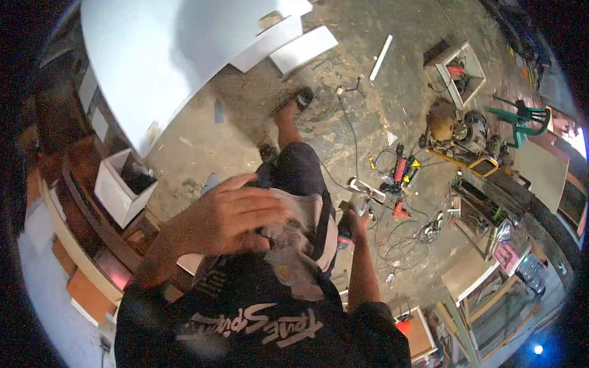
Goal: The person trims the edges of a white laminate wooden board using a handheld router, moving it along the perimeter while holding the board steady with their other hand.
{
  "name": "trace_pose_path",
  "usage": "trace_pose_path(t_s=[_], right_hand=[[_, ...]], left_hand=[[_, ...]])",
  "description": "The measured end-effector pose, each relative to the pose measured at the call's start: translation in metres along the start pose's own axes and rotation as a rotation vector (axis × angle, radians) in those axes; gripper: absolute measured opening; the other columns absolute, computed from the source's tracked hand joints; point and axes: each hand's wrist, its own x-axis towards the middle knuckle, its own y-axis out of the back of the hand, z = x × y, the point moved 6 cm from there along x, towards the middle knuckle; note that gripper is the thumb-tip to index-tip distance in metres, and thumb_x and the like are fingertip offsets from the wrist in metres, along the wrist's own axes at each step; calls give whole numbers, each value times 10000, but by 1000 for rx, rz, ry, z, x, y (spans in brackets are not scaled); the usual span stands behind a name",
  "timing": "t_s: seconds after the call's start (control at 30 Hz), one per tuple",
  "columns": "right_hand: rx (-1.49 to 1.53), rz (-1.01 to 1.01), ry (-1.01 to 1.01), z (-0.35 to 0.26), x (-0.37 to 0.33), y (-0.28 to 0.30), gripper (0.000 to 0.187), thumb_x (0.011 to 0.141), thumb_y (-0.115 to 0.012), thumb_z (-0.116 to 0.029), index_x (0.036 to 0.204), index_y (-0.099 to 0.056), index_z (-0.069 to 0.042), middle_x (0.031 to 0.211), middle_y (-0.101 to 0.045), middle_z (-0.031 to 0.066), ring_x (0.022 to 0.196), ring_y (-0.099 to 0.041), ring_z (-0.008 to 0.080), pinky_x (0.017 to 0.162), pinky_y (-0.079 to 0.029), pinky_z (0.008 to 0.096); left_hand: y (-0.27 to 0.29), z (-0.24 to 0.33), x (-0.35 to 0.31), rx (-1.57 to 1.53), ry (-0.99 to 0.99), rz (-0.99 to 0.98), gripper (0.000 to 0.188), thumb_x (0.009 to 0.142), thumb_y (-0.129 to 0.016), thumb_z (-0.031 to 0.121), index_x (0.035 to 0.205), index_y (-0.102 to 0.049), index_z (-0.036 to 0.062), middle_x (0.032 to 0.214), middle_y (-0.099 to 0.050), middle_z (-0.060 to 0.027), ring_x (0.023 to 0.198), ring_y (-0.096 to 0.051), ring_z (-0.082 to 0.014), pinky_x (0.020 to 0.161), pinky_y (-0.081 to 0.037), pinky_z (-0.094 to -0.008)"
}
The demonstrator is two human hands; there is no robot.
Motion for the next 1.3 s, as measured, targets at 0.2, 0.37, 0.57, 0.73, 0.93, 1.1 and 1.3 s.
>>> trace_pose_path(t_s=[0.2,0.37,0.57,0.73,0.93,1.1,1.3], right_hand=[[118,30,-6,13,-24,36,298,848,-723,-134,1107,-633,-20,882,-663,40,699,-641,171,618,-523,328],[202,98,200,-10,-46,42,390,829,-751,-161,1164,-624,-5,967,-692,86,766,-681,213,700,-561,346],[-13,181,109,0,-18,82,675,854,-800,-233,1427,-481,-71,1225,-625,103,1023,-626,223,872,-529,389],[-327,264,-12,-12,-11,91,626,892,-732,-363,1410,-538,-69,1235,-650,94,1079,-615,230,942,-491,381],[-155,102,-116,26,28,109,554,862,-749,-320,1309,-608,-25,1171,-688,97,1033,-652,224,886,-518,377],[330,-179,-82,71,61,95,420,836,-783,-149,1200,-637,2,1040,-714,79,905,-694,191,760,-567,368],[-25,81,152,64,73,121,389,859,-752,-106,1213,-613,-21,994,-723,90,897,-719,217,777,-593,365]], left_hand=[[6,161,-47,-882,-707,272,620,1027,-434,559,1375,-598,72,1390,-590,-159,1335,-514,-366,1142,-301,-608],[-17,219,-50,-1147,-959,252,656,1025,-424,570,1388,-580,47,1410,-558,-195,1322,-513,-377,1131,-316,-599],[-27,228,-44,-1295,-1038,256,699,1022,-412,584,1404,-558,17,1433,-519,-238,1307,-513,-389,1118,-333,-589],[-37,234,-24,-1459,-1046,200,735,1020,-403,596,1417,-540,-8,1453,-487,-274,1294,-513,-400,1107,-348,-580],[-47,235,-5,-1623,-1004,79,780,1017,-391,609,1433,-518,-38,1476,-448,-317,1278,-512,-413,1094,-366,-570],[-111,210,-25,-663,-818,-53,881,948,-437,741,1450,-511,22,1501,-478,-256,1423,-398,-454,1185,-255,-569],[-135,41,-60,-272,-112,31,624,1003,-546,513,1478,-512,111,1458,-540,-167,1411,-441,-349,1197,-277,-524]])
